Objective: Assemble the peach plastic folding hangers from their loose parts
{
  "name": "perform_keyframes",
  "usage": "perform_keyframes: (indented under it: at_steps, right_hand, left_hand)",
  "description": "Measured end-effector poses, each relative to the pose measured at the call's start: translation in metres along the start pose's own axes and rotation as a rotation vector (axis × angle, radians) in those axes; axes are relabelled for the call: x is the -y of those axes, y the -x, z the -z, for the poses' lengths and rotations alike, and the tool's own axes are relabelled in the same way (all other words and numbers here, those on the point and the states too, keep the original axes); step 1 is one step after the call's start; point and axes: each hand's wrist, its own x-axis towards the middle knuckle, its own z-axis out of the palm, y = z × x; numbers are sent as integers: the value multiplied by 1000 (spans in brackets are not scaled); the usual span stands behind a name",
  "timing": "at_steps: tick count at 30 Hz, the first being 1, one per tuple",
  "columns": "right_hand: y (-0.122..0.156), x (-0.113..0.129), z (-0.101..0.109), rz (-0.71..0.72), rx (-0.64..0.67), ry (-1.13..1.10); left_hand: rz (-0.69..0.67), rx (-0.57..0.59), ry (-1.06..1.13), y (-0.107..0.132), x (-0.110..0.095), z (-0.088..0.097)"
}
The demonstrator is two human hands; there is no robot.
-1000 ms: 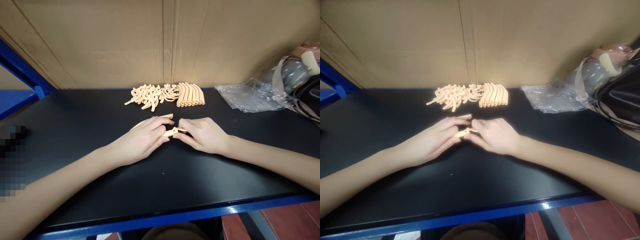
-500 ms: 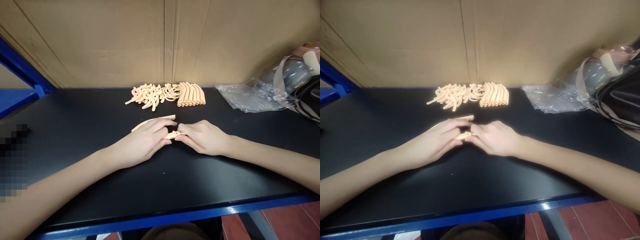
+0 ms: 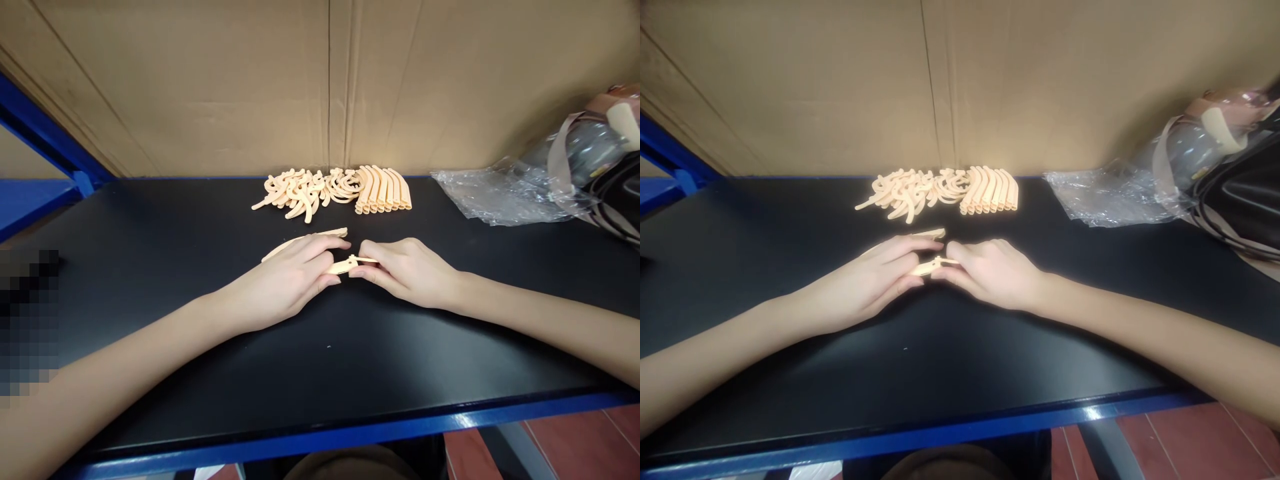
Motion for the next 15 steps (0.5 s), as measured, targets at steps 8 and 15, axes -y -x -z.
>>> perform_keyframes:
  at_steps: [8,15]
  right_hand:
    - [1,3,0,77,3,227]
    - [2,6,0,108,-24,370]
  left_hand:
    - [-24,9,1,-2,0,-1]
    - [-7,26,20,-1,-1,2]
